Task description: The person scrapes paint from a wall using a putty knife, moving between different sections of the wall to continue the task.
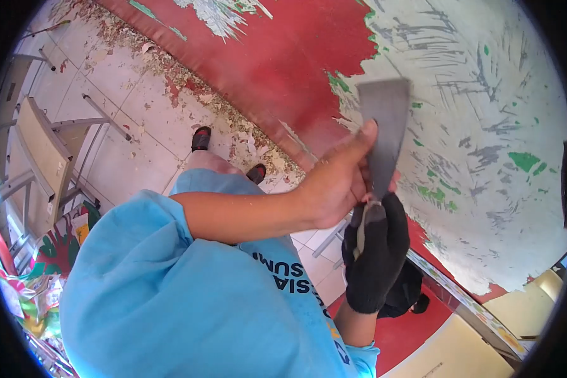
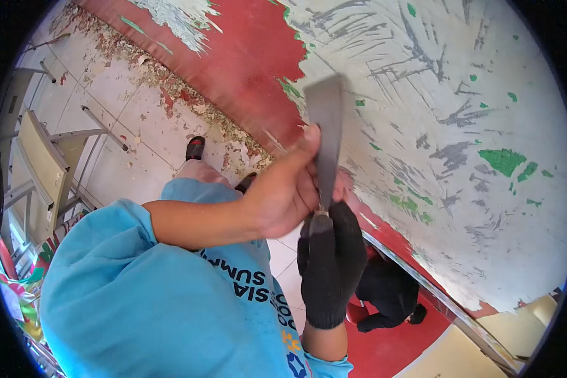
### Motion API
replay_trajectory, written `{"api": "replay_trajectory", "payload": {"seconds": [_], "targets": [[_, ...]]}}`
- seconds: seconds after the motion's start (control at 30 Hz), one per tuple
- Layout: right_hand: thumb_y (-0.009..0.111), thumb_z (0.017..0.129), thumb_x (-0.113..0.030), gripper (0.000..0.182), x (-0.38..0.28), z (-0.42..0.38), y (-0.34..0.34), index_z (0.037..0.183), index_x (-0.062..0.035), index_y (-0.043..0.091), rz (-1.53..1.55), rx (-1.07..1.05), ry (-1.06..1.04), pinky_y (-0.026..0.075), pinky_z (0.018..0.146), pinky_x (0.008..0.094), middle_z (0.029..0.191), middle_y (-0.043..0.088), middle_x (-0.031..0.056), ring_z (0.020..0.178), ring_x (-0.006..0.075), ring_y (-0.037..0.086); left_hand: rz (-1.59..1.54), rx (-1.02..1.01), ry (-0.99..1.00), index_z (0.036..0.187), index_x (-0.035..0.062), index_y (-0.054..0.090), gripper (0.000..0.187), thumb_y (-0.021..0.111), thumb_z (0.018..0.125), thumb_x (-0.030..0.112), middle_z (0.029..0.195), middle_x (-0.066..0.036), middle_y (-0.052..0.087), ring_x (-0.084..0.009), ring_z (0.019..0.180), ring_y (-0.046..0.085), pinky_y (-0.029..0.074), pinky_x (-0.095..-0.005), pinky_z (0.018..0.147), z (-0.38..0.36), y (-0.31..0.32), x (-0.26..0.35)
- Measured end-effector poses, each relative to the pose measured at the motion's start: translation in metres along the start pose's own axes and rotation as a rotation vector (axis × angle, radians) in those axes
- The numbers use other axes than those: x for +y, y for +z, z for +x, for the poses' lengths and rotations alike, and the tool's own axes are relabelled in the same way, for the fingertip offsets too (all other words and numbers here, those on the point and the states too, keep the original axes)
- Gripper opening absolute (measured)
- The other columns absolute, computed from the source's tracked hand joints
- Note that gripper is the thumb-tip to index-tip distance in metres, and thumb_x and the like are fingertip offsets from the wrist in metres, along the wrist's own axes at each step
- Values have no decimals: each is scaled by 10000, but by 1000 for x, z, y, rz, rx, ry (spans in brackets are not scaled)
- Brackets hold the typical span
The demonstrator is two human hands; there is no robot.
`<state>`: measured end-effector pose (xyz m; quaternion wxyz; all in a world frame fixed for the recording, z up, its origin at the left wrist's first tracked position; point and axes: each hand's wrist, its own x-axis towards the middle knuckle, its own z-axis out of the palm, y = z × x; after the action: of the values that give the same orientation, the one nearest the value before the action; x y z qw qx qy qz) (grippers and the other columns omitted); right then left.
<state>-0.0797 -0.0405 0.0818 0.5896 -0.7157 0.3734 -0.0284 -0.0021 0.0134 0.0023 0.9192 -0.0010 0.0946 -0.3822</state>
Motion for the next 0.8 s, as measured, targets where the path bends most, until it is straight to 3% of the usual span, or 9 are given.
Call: {"api": "replay_trajectory", "payload": {"seconds": [0.23,0.3,0.37,0.47,0.5,0.53,0.6,0.63,0.8], "targets": [[475,880,-116,292,-7,2,7,1132,28,510,-21,-24,4,336,433,157,745,542,13,505,28,437,27,35,57,968,96,491,426,429,892,511,741,-46,584,-146,669,581,401,-245,525,3,0,-1],[476,880,-116,289,-7,-1,3,1128,28,514,5,-8,14,335,433,159,741,539,15,501,27,435,76,6,13,978,32,495,500,350,917,506,717,-115,587,-260,750,601,465,-379,736,2,0,-10],[482,902,-175,286,-10,-1,-4,1111,19,498,-151,-97,-27,427,551,165,898,557,59,706,71,540,63,26,45,966,29,499,499,351,918,503,708,-111,582,-259,749,598,465,-377,744,8,-1,4],[485,900,-174,286,-5,16,6,1107,23,503,-105,-136,-62,439,572,163,912,559,60,719,69,550,105,26,123,962,33,503,481,361,920,491,700,-98,575,-239,746,592,465,-372,752,9,1,10],[489,896,-160,281,-3,13,6,1095,36,508,-422,-99,-280,440,566,172,904,564,63,731,82,554,89,28,108,953,60,495,454,385,910,499,727,-82,582,-196,714,586,450,-327,669,9,-2,3],[489,896,-160,281,-3,6,3,1095,36,508,-418,-92,-267,440,566,172,904,564,63,731,82,554,79,28,91,945,88,488,429,410,901,508,753,-67,589,-154,682,579,436,-282,586,8,-5,-1],[493,895,-145,277,-7,-2,2,1079,62,512,49,-67,23,441,578,188,916,566,81,751,104,546,106,38,75,938,88,486,431,406,901,510,752,-69,584,-154,673,573,442,-286,591,3,4,3],[493,895,-145,277,-7,2,5,1079,62,512,48,-74,18,441,578,188,916,566,81,751,104,546,121,51,68,932,88,484,433,402,902,512,750,-72,580,-153,665,567,448,-291,597,1,7,5],[498,883,-148,272,11,40,32,1085,26,555,-379,-161,-499,365,491,192,705,540,2,581,35,456,48,109,301,917,88,477,424,404,903,505,732,-77,582,-142,619,551,407,-254,513,10,-11,35]]}}
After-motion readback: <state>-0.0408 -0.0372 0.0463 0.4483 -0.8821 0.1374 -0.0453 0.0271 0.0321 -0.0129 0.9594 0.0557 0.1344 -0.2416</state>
